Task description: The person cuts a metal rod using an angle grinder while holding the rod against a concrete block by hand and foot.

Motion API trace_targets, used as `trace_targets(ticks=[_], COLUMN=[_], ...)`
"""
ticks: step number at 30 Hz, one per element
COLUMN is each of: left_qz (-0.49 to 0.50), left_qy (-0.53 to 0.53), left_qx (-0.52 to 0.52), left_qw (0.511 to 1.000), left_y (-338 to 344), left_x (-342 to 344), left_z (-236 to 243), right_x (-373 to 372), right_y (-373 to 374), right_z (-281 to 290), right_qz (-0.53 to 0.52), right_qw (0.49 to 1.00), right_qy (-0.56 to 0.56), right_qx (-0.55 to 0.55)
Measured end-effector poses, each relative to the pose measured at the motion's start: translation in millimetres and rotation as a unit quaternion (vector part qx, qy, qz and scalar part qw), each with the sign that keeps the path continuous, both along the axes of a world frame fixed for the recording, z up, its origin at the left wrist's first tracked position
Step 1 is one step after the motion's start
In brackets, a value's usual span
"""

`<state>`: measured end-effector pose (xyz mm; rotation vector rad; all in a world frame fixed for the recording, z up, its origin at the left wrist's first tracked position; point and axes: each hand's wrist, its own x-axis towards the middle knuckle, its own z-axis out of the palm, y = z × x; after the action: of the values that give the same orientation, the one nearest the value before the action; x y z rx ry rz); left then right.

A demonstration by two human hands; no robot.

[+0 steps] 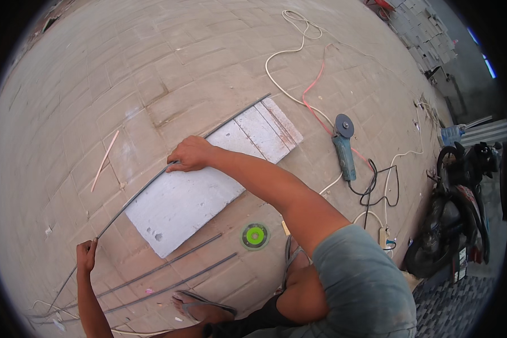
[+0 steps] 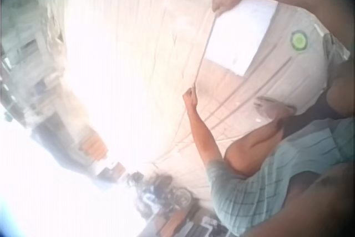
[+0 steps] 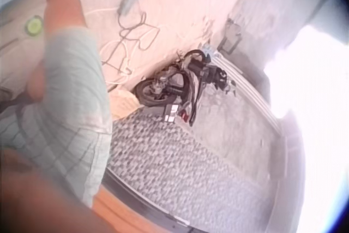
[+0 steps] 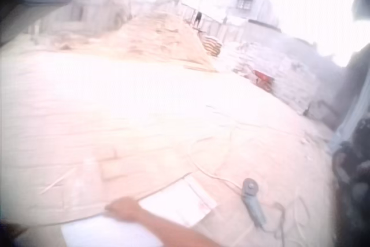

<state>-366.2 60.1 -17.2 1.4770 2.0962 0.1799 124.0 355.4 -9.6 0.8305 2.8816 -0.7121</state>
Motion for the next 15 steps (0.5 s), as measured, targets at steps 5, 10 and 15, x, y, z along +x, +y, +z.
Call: trace_targets(ticks=[5,10,15], left_qz=[0.026,0.021,0.018], left_qy=[-0.021,0.004,-0.003], left_qx=[-0.018,-0.070,-0.102], left_qw=[0.999,0.997,0.995], left_y=[-15.5,-8.8,21.4], left_x=[-8.2,-3.2,4.7], left_z=[2.5,22.1,28.8], right_x=[-16.1,-35.6,-16.4], right_y=[0.7,-7.2,-2.5], right_z=[9.3,12.0,4.4], right_qz=[0.010,0.017,0.007], right_qw=[1.000,0.997,0.999], right_qy=[-0.012,-0.067,0.000], right_qx=[-0.006,-0.019,0.040])
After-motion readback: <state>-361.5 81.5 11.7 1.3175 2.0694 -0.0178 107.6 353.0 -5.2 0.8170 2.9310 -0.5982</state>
